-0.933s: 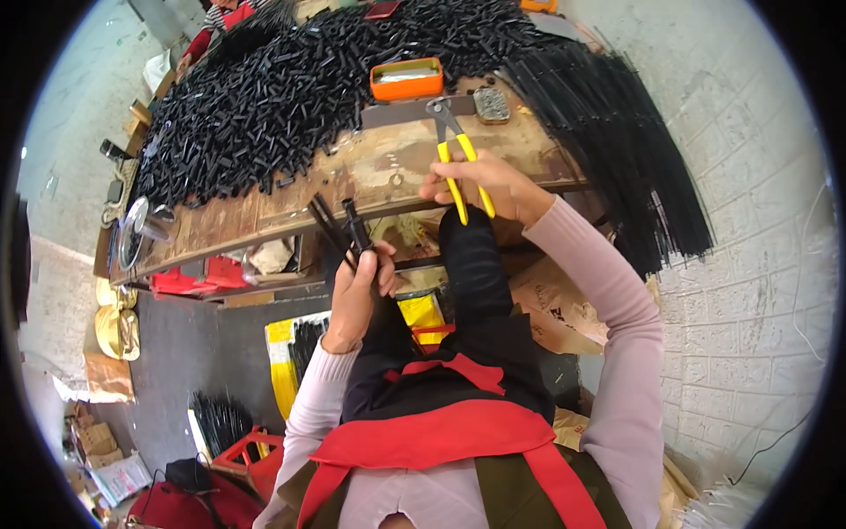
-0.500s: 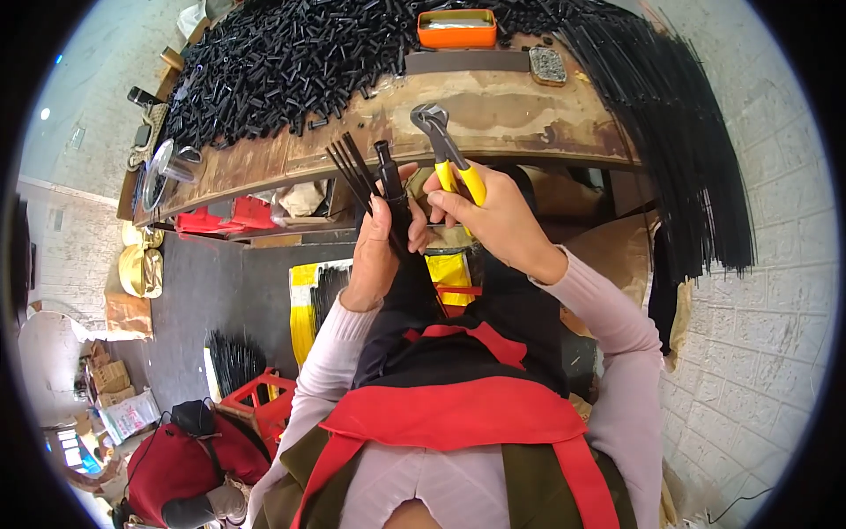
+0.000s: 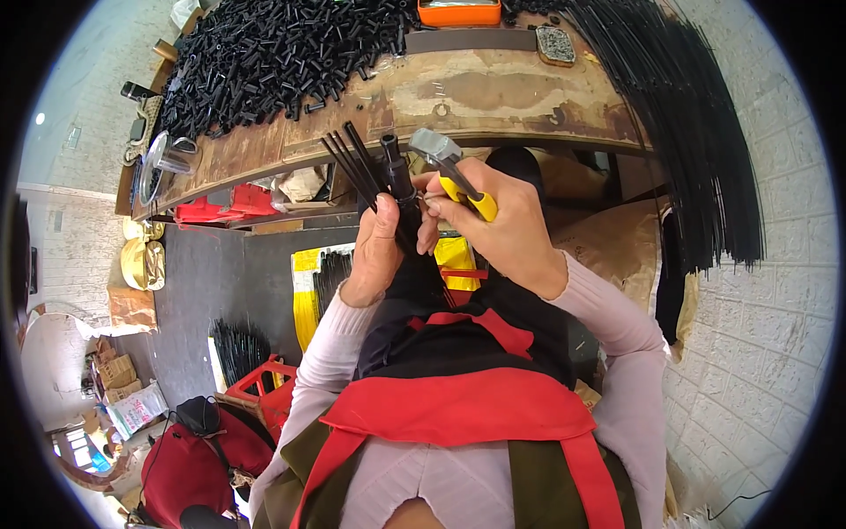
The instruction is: Assembling black plastic parts by trimming them with pliers and attaching them to bundles at a factory workbench.
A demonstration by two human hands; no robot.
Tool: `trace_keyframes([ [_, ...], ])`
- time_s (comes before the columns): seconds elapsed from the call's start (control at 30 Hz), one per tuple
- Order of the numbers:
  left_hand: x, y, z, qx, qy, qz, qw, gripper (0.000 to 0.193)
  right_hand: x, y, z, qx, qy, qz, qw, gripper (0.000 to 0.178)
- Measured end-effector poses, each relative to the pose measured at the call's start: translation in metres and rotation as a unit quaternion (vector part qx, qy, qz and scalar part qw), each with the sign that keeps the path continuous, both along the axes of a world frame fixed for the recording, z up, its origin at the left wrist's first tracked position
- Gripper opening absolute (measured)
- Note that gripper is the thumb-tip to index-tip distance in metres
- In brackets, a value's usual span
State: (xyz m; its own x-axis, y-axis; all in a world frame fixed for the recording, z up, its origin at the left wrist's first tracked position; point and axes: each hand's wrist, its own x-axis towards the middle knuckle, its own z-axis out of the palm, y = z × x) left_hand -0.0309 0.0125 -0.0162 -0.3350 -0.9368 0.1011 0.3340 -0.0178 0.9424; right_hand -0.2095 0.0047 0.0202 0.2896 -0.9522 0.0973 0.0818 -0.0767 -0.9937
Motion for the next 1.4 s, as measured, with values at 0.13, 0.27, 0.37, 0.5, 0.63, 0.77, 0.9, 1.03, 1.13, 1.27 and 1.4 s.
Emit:
trace_keyframes([
  [0.13,0.001,0.001,0.002,-0.001,0.005,0.0,1.0,0.064,0.003,0.0,0.004,-0.03,0.008,0.007,1.0,0.013],
  [0.27,-0.001,0.002,0.003,0.006,0.012,0.0,1.0,0.062,0.006,-0.002,-0.01,-0.096,0.039,-0.048,0.993,0.012],
  [0.37,-0.001,0.0,0.003,0.004,0.012,0.002,1.0,0.061,0.006,-0.001,-0.008,-0.056,0.018,-0.041,0.997,0.012],
  [0.5,-0.002,-0.001,0.0,-0.012,0.022,-0.008,1.0,0.059,0.005,-0.002,-0.011,-0.077,0.03,-0.05,0.995,0.015],
  [0.63,-0.006,-0.001,0.0,-0.022,-0.002,0.009,1.0,0.059,0.001,-0.004,-0.001,-0.147,0.144,-0.069,0.976,0.014],
  [0.77,0.002,-0.006,-0.006,0.004,0.04,-0.04,0.998,0.063,-0.001,-0.015,0.009,-0.266,0.209,-0.048,0.94,0.019],
  [0.9,0.003,-0.015,-0.007,0.055,0.116,-0.101,0.987,0.07,-0.006,-0.021,0.016,-0.239,0.214,-0.058,0.946,0.018],
  [1.03,0.009,-0.019,-0.022,0.055,0.13,-0.077,0.987,0.069,-0.03,0.005,0.037,0.13,0.186,0.097,0.969,0.023],
  [1.13,0.01,-0.023,-0.015,0.038,0.1,-0.097,0.989,0.067,-0.042,0.02,0.043,0.167,0.296,0.15,0.928,0.026],
  [1.27,0.002,-0.02,-0.01,0.027,0.066,-0.115,0.991,0.064,-0.041,0.017,0.041,0.172,0.264,0.16,0.936,0.031],
  [1.4,0.002,-0.016,-0.009,0.029,0.072,-0.117,0.99,0.063,-0.05,0.015,0.033,0.113,0.232,0.188,0.948,0.035],
])
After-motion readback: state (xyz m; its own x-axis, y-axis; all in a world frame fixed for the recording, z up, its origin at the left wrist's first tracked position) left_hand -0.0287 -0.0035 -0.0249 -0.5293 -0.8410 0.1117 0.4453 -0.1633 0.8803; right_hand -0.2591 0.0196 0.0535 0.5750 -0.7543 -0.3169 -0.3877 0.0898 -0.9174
